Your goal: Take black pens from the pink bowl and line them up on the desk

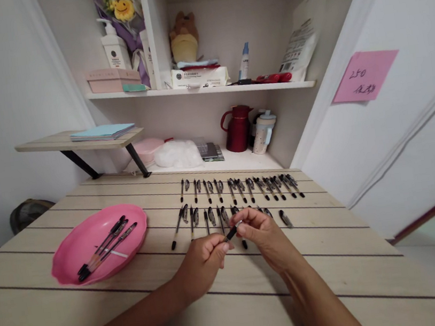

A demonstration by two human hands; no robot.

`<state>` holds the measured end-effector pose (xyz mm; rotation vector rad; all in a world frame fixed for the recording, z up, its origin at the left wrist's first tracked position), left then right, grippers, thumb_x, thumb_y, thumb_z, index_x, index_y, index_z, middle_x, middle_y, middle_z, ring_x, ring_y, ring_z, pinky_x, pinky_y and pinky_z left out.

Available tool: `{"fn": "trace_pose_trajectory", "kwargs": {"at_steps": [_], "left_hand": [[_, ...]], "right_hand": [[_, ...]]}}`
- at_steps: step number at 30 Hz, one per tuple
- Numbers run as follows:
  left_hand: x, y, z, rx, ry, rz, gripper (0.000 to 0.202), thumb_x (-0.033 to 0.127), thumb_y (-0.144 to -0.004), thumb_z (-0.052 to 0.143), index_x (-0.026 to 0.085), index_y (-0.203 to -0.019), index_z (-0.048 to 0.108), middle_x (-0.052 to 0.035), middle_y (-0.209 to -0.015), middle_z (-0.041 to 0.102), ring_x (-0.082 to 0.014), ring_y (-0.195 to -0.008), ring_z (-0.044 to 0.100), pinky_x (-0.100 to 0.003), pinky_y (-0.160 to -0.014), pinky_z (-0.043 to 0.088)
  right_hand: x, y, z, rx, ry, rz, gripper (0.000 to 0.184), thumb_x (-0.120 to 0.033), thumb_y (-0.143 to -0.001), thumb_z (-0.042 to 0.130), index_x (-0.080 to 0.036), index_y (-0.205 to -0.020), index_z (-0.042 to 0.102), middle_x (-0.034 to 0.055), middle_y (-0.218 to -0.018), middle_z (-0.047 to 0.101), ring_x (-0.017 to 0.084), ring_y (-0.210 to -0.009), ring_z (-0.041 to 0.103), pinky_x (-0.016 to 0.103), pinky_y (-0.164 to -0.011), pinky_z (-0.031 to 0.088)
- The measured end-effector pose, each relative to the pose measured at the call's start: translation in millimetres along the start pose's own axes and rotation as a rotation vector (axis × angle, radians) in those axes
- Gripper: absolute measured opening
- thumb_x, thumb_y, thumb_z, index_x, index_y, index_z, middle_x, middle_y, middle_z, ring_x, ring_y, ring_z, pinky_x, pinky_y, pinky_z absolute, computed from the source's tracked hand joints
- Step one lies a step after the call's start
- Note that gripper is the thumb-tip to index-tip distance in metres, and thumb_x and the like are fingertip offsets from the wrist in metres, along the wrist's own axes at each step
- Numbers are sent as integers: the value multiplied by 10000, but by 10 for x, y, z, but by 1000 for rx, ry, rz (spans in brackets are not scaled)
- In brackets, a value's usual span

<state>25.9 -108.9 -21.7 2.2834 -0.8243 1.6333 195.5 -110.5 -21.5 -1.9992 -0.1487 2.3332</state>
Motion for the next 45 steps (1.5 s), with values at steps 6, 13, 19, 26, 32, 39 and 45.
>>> {"fn": "trace_pose_trajectory", "kwargs": {"at_steps": [6,13,19,26,32,39,45], "left_hand": [[-6,-5,2,1,-25,-3,237,302,-816,390,170,-666,517,36,-530,475,-92,-516,413,-212,-517,290],[-45,-32,11,14,-16,-67,243,325,-800,411,164,-705,565,36,-522,477,-95,-507,408,-212,-509,286],[-70,-23,43,-10,0,-74,244,338,-796,415,165,-685,547,36,-524,473,-95,-511,409,-211,-509,286],[-53,-13,28,-15,46,-86,248,343,-796,413,161,-699,552,37,-532,458,-92,-516,413,-207,-505,295],[-26,-20,25,-5,82,-124,239,323,-780,420,152,-722,576,37,-525,455,-88,-497,398,-204,-494,295],[-51,-39,-6,7,58,-106,235,317,-796,412,159,-724,571,34,-534,468,-87,-509,413,-202,-511,301],[-51,-40,-6,-10,58,-86,238,320,-801,405,163,-727,568,33,-540,473,-92,-518,427,-207,-520,314]], "right_hand": [[18,1,34,28,38,-10,169,-314,-638,714,-189,-717,633,14,-774,614,121,-674,515,253,-644,408],[-79,-139,-570,449,438,-73,310,-464,-668,621,-188,-810,622,48,-743,638,173,-678,562,282,-601,417],[95,-201,-1269,710,1331,218,357,-523,-663,527,-211,-758,671,95,-727,668,259,-695,590,316,-536,360],[240,-263,-1251,667,1291,240,160,-366,-589,624,-211,-625,609,76,-627,624,237,-644,576,305,-524,357],[36,-206,-555,394,118,-109,254,-362,-595,701,-220,-761,572,-31,-645,533,92,-536,477,237,-523,410],[-92,-79,-25,211,-194,-115,223,-271,-618,733,-216,-789,600,-13,-771,563,73,-585,498,205,-533,437],[-59,-55,-21,154,-63,-66,235,-281,-596,750,-193,-761,607,-16,-693,568,82,-560,487,211,-518,401]]}}
Point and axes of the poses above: each hand's wrist, its own y-axis away from the middle knuckle, its own z-axis out of the palm, x = y × z, the point moved 1 cm from there along -y, towards the middle knuckle
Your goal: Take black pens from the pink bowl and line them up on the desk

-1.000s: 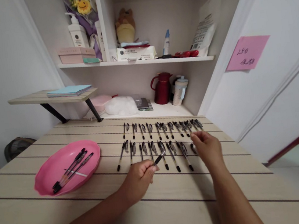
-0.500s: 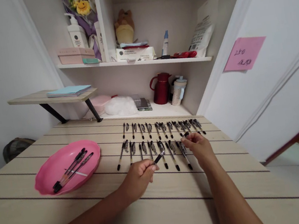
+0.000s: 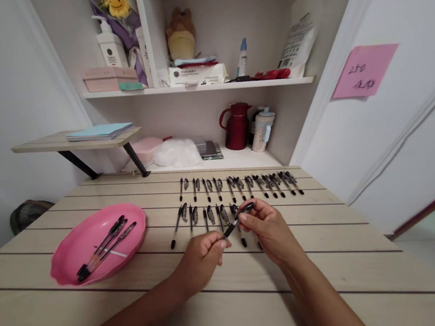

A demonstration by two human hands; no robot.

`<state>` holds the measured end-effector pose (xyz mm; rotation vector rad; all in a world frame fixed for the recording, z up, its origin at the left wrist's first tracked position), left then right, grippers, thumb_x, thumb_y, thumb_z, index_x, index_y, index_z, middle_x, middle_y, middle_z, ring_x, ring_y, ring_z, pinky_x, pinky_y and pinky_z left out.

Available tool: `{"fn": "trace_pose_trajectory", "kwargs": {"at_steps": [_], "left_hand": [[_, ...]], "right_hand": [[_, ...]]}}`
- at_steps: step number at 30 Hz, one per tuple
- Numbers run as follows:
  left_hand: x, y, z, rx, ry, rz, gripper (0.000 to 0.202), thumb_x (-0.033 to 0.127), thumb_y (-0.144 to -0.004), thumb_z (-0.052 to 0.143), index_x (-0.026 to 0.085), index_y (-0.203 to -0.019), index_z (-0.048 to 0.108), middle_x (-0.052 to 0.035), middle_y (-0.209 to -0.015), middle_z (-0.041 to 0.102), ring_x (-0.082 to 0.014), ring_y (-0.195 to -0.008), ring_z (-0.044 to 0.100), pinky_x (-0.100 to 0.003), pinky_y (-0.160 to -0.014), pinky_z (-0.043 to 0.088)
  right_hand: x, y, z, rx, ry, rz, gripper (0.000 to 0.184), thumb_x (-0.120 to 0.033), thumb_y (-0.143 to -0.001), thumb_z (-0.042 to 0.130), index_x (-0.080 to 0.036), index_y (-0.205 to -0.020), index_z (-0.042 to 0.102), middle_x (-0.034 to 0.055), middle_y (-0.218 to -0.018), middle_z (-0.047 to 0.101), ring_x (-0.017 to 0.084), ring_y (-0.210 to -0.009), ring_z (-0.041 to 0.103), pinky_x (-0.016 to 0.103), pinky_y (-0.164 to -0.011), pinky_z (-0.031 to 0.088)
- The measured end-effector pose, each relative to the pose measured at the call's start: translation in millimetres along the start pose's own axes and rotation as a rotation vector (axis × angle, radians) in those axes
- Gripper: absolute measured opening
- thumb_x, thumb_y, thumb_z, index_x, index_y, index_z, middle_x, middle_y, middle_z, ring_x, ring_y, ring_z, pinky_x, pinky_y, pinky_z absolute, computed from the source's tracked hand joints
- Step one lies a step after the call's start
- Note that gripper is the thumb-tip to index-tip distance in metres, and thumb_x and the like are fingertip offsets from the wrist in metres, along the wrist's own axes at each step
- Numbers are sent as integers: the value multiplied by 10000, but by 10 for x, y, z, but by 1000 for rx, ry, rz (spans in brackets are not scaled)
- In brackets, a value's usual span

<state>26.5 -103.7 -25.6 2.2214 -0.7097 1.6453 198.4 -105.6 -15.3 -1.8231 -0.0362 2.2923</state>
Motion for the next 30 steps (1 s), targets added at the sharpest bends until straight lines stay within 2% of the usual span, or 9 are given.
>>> {"fn": "trace_pose_trajectory", "kwargs": {"at_steps": [5,8,21,24,27,30], "left_hand": [[-31,-21,-2,2,-34,12,262,336,-805,399,162,-699,565,30,-534,484,-99,-517,438,-222,-536,321],[-48,-32,-7,10,-48,20,266,327,-810,390,165,-686,561,31,-532,487,-95,-507,429,-219,-531,320],[-63,-70,-52,64,-227,73,242,247,-814,368,174,-706,571,17,-522,490,-118,-524,451,-225,-539,331],[-48,-83,-102,91,-262,88,192,233,-803,393,176,-777,574,10,-577,528,-130,-579,485,-228,-565,346],[42,-75,-214,155,-337,108,180,248,-798,413,186,-847,575,1,-657,562,-144,-660,510,-235,-605,361],[195,-38,-443,209,-494,178,191,269,-802,417,190,-815,590,-18,-751,575,-154,-738,515,-247,-656,369]], "right_hand": [[72,24,68,-99,91,85,294,-292,-595,750,-193,-839,620,-45,-578,524,76,-500,450,209,-483,352],[117,32,111,-137,102,118,286,-308,-599,745,-185,-825,623,-41,-563,523,81,-494,446,215,-472,348],[245,3,211,-158,62,159,256,-330,-606,738,-181,-774,614,-44,-544,543,77,-491,486,203,-479,381],[250,-30,191,-177,90,129,321,-375,-639,705,-183,-878,609,-28,-581,573,88,-508,497,209,-481,382],[159,-115,32,-41,114,53,389,-449,-674,646,-187,-957,595,10,-708,623,93,-529,513,218,-486,387],[30,-241,-287,239,295,-4,329,-468,-657,629,-177,-809,606,19,-688,626,98,-505,510,228,-482,381]]}}
Point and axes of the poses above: each hand's wrist, its own y-axis away from the middle knuckle, its own z-axis out of the palm, x = y × z, the point moved 1 cm from there along -y, towards the middle knuckle
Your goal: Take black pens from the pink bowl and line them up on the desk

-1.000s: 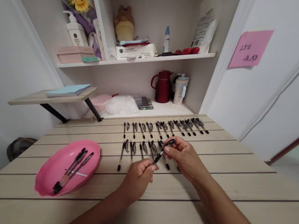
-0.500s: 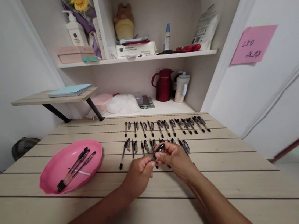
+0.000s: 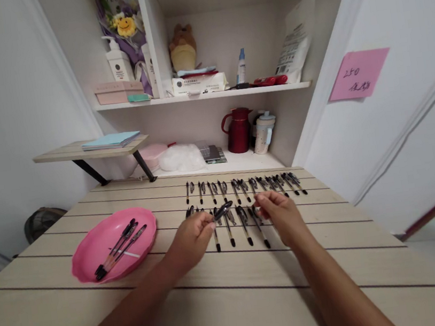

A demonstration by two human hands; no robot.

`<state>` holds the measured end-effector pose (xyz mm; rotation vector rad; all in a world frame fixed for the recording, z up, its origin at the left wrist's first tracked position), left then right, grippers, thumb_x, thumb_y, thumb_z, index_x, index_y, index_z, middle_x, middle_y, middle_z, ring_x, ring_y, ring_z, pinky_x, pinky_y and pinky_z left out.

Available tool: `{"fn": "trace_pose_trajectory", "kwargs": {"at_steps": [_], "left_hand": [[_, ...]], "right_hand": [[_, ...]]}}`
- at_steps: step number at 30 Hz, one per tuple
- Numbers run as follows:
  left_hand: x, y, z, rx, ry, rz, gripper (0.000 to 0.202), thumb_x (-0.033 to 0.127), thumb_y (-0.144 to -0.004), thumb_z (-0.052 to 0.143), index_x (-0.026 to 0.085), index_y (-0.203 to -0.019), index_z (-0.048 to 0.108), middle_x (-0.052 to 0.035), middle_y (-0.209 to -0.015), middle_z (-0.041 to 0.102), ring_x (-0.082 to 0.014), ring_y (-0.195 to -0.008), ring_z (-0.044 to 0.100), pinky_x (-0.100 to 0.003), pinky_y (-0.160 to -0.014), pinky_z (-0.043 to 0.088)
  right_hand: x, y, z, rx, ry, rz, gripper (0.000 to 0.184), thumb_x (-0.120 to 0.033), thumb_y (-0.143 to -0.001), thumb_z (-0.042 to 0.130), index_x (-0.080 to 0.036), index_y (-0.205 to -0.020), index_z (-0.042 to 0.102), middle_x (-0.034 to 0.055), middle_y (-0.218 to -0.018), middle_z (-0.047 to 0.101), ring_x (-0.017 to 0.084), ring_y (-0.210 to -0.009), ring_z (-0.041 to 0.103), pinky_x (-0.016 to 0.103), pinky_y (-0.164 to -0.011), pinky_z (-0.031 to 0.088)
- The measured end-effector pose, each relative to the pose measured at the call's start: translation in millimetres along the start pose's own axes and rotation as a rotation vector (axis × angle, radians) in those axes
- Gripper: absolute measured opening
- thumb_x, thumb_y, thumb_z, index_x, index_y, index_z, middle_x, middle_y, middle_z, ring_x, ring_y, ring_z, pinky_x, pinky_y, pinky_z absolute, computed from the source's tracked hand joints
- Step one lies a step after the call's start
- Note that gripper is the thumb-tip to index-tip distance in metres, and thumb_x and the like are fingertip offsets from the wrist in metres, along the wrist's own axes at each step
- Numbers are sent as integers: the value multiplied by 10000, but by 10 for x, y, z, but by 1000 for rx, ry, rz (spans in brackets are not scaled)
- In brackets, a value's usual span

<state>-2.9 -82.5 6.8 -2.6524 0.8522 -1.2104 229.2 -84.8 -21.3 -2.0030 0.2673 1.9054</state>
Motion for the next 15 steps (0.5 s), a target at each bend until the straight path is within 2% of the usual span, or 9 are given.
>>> {"fn": "trace_pose_trajectory", "kwargs": {"at_steps": [2,4,7,9,12,15], "left_hand": [[-38,-22,-251,34,-124,5,196,273,-792,436,192,-800,615,-34,-811,579,-162,-780,516,-254,-681,369],[-144,-36,-530,68,-254,-59,204,279,-780,455,200,-806,641,-41,-827,590,-172,-799,520,-258,-680,365],[-399,-13,-936,123,-450,-191,222,279,-775,448,207,-798,656,-40,-830,622,-172,-761,529,-259,-645,348],[-593,47,-1152,93,-548,-308,225,272,-769,442,199,-755,655,-39,-775,639,-169,-713,534,-257,-604,330],[-846,186,-1352,28,-613,-465,231,280,-766,445,185,-751,655,-45,-739,657,-164,-691,549,-249,-587,324],[-1011,325,-1402,-6,-640,-553,240,288,-765,448,174,-732,657,-59,-722,667,-160,-658,563,-246,-573,326]], "right_hand": [[34,-138,-226,98,261,19,281,-452,-646,616,-179,-707,594,24,-638,626,125,-504,528,238,-466,362],[135,-249,-423,103,546,31,250,-437,-652,585,-188,-657,600,32,-621,634,157,-522,554,258,-481,366],[384,-337,-621,95,829,5,250,-427,-667,544,-193,-668,629,55,-603,636,203,-584,580,287,-519,376],[561,-355,-694,120,964,-20,282,-440,-695,493,-202,-718,642,72,-637,641,242,-645,590,317,-543,380],[766,-379,-759,159,1059,-25,309,-489,-721,463,-241,-765,641,112,-723,651,284,-676,586,367,-551,377],[875,-430,-796,160,1044,3,228,-485,-709,498,-296,-709,626,114,-717,646,290,-655,579,386,-551,378]]}}
Point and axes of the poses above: each hand's wrist, its own y-axis away from the middle knuckle, its own z-axis out of the palm, x = y × z, the point moved 1 cm from there along -y, towards the middle knuckle
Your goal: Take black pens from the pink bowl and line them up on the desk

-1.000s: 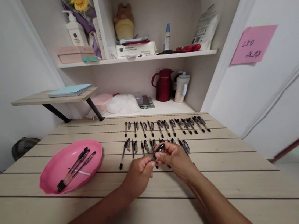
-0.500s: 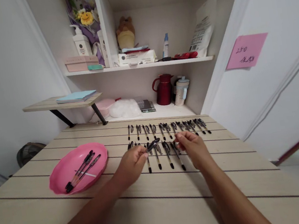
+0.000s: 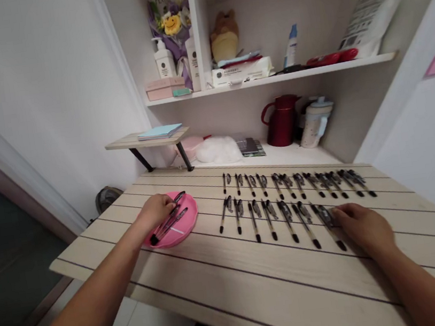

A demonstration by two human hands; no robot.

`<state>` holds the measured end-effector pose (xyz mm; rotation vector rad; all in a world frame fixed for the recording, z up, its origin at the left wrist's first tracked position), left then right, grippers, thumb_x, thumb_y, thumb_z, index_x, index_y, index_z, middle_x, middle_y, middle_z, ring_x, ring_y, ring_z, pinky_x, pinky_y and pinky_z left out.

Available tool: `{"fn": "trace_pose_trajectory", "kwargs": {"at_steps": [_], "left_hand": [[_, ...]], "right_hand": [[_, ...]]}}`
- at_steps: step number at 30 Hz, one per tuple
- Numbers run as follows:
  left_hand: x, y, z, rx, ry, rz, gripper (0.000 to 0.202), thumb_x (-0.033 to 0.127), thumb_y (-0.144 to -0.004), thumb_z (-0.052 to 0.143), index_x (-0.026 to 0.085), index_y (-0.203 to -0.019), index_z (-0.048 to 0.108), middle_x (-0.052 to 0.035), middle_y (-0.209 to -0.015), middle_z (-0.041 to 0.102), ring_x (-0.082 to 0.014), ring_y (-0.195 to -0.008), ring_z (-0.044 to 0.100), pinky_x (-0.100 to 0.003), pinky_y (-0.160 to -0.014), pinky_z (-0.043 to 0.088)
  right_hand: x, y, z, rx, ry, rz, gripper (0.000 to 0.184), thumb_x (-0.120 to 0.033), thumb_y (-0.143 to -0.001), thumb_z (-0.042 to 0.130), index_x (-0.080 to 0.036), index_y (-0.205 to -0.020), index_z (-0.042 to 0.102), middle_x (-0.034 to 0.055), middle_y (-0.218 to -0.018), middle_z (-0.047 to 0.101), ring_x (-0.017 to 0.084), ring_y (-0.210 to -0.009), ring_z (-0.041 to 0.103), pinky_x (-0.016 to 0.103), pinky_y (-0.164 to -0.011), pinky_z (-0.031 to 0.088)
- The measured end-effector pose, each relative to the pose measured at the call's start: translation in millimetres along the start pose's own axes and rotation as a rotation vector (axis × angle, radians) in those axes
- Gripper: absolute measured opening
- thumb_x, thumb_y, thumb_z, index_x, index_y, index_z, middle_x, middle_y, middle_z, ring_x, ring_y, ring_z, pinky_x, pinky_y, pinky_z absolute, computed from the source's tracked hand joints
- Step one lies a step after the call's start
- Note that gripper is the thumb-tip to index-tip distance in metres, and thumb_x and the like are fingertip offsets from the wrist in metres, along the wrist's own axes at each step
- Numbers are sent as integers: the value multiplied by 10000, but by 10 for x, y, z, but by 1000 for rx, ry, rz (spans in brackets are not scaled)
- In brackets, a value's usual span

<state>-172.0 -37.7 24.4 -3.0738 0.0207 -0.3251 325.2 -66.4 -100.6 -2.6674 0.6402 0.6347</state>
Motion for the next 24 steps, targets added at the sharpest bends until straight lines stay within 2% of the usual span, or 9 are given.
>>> {"fn": "trace_pose_trajectory", "kwargs": {"at_steps": [4,7,12,14,17,19,24], "left_hand": [[-94,71,109,-42,-41,-35,228,260,-756,453,162,-688,648,-78,-686,664,-167,-626,574,-250,-546,325],[-110,109,133,-47,-69,-30,204,240,-752,461,154,-724,644,-99,-721,667,-184,-663,585,-252,-553,333],[-12,145,108,9,-108,12,222,273,-780,451,155,-816,636,-130,-872,653,-221,-798,581,-272,-630,360],[130,192,112,78,-84,85,251,295,-807,421,167,-864,629,-117,-943,635,-220,-867,563,-275,-670,367],[466,309,182,171,64,326,265,286,-831,391,187,-918,621,-81,-971,622,-194,-906,541,-271,-739,375],[731,390,286,135,186,490,253,253,-823,398,190,-913,626,-65,-936,628,-176,-877,545,-265,-756,382],[1391,536,674,-44,365,698,201,219,-790,436,192,-805,635,-32,-839,638,-156,-824,560,-242,-719,399]], "right_hand": [[7,-23,8,46,-24,31,204,-472,-706,493,-308,-691,612,101,-678,637,300,-664,576,385,-545,384],[-55,21,-32,15,-54,23,251,-470,-713,476,-274,-745,629,94,-717,652,284,-693,581,363,-553,386],[-159,87,-83,13,-75,-13,334,-462,-737,430,-213,-795,645,72,-707,656,234,-676,581,309,-554,368],[-180,90,-95,17,-66,-19,359,-471,-751,405,-207,-790,645,61,-683,653,217,-660,577,290,-547,357],[-214,93,-126,2,-62,-39,363,-479,-764,386,-206,-729,622,49,-647,644,199,-630,567,276,-535,344],[-239,115,-158,-8,-66,-47,354,-483,-765,387,-205,-670,585,43,-612,630,191,-600,556,274,-529,341],[-282,290,-206,-116,-9,-55,388,-558,-717,444,-211,-570,539,40,-527,597,194,-554,538,281,-516,336]]}}
Point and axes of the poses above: each hand's wrist, its own y-axis away from the middle knuckle, its own z-axis out of the palm, x = y × z, the point moved 1 cm from there along -y, towards the middle knuckle
